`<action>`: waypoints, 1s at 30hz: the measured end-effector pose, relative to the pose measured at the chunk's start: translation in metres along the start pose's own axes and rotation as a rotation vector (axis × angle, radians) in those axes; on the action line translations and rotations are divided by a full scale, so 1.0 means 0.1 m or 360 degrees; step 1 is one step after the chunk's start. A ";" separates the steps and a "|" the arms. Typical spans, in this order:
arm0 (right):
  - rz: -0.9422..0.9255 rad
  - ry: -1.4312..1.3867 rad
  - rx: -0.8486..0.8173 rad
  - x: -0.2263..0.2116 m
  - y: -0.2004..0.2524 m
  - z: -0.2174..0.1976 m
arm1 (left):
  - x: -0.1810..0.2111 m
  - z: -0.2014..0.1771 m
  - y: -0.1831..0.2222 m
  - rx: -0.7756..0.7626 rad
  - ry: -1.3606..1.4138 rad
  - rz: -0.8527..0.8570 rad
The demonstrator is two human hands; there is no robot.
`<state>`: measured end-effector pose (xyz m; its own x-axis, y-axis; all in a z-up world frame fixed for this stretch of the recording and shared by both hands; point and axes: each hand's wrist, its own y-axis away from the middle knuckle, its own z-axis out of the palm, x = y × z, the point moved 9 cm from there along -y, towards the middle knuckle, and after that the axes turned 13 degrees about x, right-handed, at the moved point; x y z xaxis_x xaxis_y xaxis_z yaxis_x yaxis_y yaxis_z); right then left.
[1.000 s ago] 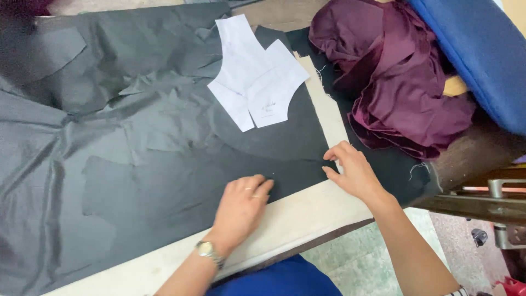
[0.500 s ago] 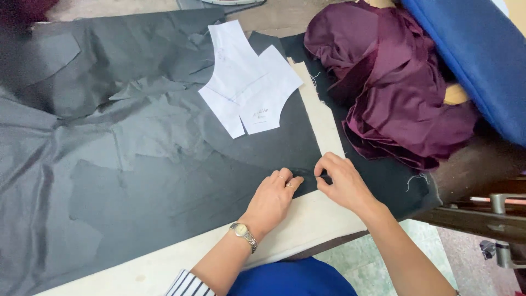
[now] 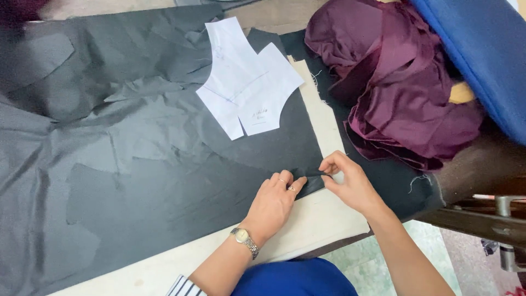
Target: Smoothing out fabric on a work surface and precisely positioning a paper pattern piece on top of it.
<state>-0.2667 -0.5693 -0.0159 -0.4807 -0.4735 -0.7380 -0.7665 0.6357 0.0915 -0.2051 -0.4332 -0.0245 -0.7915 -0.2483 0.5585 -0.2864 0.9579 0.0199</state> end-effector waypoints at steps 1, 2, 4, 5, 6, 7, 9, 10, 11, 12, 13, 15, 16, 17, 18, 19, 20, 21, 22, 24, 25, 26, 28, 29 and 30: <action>0.0003 0.0003 0.0001 -0.01 0.00 -0.02 | 0.01 -0.01 -0.01 -0.0001 0.0003 0.0003; 0.0062 -0.0126 0.0025 0.00 0.00 -0.06 | 0.01 0.00 -0.01 -0.0047 -0.0030 -0.0013; 0.0123 -0.0251 0.0052 0.02 0.01 -0.11 | 0.02 0.00 -0.02 -0.0093 -0.0060 -0.0025; 0.0155 -0.0337 0.0069 0.03 0.01 -0.14 | 0.02 0.01 -0.02 -0.0119 -0.0064 -0.0029; 0.0187 -0.0424 0.0084 0.05 0.02 -0.16 | 0.02 0.02 -0.01 -0.0146 -0.0068 -0.0034; 0.0189 -0.0421 0.0086 0.07 0.03 -0.17 | 0.04 0.01 -0.02 -0.0147 -0.0065 -0.0031; 0.0257 -0.0571 0.0131 0.13 0.03 -0.21 | 0.05 0.01 -0.02 -0.0196 -0.0093 -0.0028; 0.0257 -0.0569 0.0129 0.12 0.04 -0.22 | 0.07 -0.02 -0.03 -0.0195 -0.0092 -0.0030; 0.0336 -0.0609 0.0138 0.14 0.05 -0.22 | 0.09 -0.04 -0.04 -0.0220 -0.0090 -0.0039; 0.0416 -0.0650 0.0148 0.17 0.06 -0.21 | 0.10 -0.06 -0.04 -0.0246 -0.0088 -0.0048; 0.0419 -0.0650 0.0146 0.19 0.07 -0.21 | 0.11 -0.06 -0.04 -0.0248 -0.0087 -0.0049; 0.0569 -0.0349 0.0184 0.32 0.10 -0.24 | 0.12 -0.05 -0.03 -0.0255 -0.0117 -0.0036; 0.0571 -0.0349 0.0183 0.29 0.09 -0.24 | 0.12 -0.05 -0.03 -0.0256 -0.0117 -0.0036; 0.0578 -0.0247 0.0209 0.27 0.08 -0.26 | 0.11 -0.04 -0.03 -0.0264 -0.0122 -0.0039; 0.0584 -0.0146 0.0234 0.24 0.07 -0.29 | 0.11 -0.04 -0.03 -0.0271 -0.0128 -0.0044; 0.0584 -0.0146 0.0232 0.20 0.06 -0.28 | 0.11 -0.05 -0.03 -0.0271 -0.0128 -0.0046; 0.0540 -0.0036 0.0184 0.15 0.06 -0.26 | 0.11 -0.06 -0.03 -0.0269 -0.0130 -0.0050; 0.0494 0.0073 0.0136 0.10 0.05 -0.24 | 0.12 -0.07 -0.03 -0.0266 -0.0133 -0.0055; 0.0495 0.0071 0.0133 0.07 0.05 -0.23 | 0.11 -0.06 -0.03 -0.0268 -0.0134 -0.0058; 0.0394 0.0137 -0.0002 -0.03 0.06 -0.14 | 0.12 -0.06 -0.04 -0.0266 -0.0140 -0.0039; 0.0393 0.0137 -0.0003 -0.02 0.06 -0.13 | 0.11 -0.05 -0.03 -0.0266 -0.0140 -0.0041; 0.0348 0.0129 -0.0059 -0.03 0.06 -0.09 | 0.12 -0.05 -0.03 -0.0250 -0.0152 -0.0034; 0.0303 0.0122 -0.0117 -0.07 0.08 -0.05 | 0.13 -0.06 -0.03 -0.0235 -0.0164 -0.0029; 0.0329 0.0087 -0.0146 -0.09 0.09 -0.04 | 0.13 -0.07 -0.03 -0.0230 -0.0157 -0.0029; 0.0354 0.0053 -0.0175 -0.12 0.10 -0.02 | 0.14 -0.08 -0.03 -0.0224 -0.0150 -0.0030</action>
<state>-0.2697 -0.5591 -0.0049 -0.6552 -0.3502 -0.6694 -0.6810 0.6573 0.3226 -0.2106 -0.4386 -0.0100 -0.8355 -0.2727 0.4770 -0.2286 0.9620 0.1496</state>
